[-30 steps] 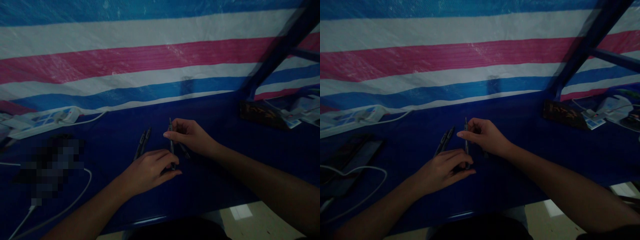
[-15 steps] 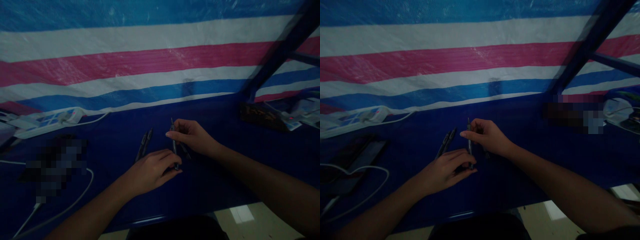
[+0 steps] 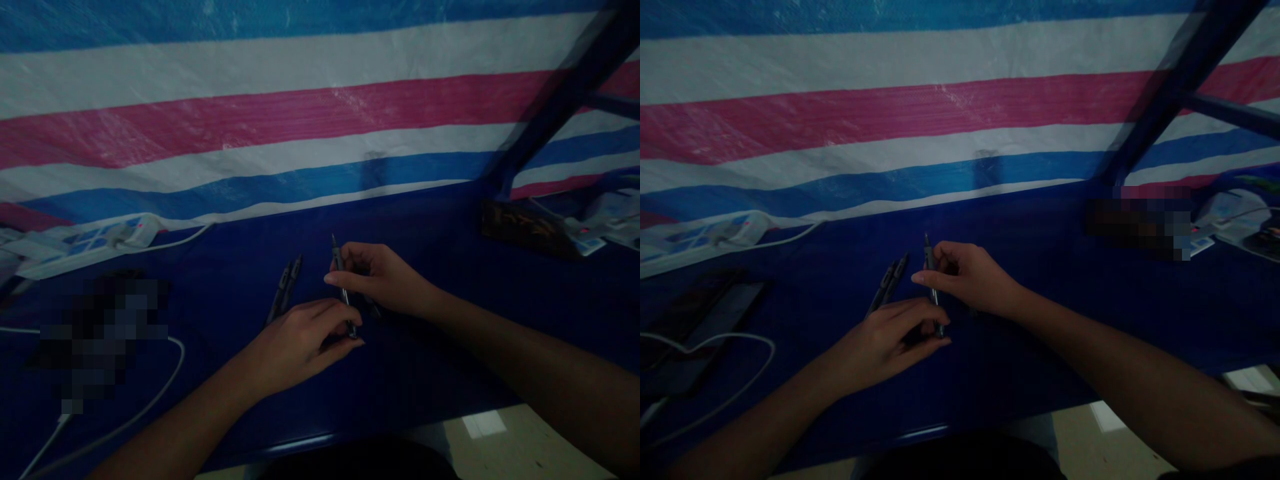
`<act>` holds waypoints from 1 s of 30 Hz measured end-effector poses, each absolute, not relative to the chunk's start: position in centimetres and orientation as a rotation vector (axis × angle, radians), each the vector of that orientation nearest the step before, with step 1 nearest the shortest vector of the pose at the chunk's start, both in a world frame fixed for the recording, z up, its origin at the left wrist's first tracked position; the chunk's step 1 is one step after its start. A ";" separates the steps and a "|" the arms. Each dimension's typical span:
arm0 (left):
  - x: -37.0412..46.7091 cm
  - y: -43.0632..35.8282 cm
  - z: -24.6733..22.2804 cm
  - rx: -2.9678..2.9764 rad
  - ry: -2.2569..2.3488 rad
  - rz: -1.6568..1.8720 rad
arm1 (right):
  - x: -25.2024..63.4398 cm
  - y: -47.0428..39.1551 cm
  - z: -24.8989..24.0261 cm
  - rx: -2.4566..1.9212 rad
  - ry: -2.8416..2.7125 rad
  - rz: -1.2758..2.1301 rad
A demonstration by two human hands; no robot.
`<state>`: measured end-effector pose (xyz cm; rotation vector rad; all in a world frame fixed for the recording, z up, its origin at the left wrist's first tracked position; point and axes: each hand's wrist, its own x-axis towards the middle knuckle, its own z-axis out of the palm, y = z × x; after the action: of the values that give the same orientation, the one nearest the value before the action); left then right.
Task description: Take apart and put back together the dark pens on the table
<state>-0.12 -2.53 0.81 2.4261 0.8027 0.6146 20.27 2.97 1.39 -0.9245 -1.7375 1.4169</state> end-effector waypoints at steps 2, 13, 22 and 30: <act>-0.1 -2.5 0.8 2.422 0.792 0.631 | 20.3 3.0 1.4 -0.934 -1.758 1.404; -0.3 -2.2 0.1 2.360 0.841 0.724 | 20.5 2.8 1.4 -0.996 -2.009 1.278; -0.6 -1.8 1.0 2.491 0.872 0.752 | 20.7 3.0 2.3 -1.319 -2.292 0.861; -2.8 0.5 2.2 2.371 1.812 0.308 | 20.3 2.8 2.0 -1.278 -2.704 0.327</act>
<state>-2.84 0.53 2.21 2.3714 1.8120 0.3082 20.32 2.78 2.05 -1.2780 -2.7042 0.3270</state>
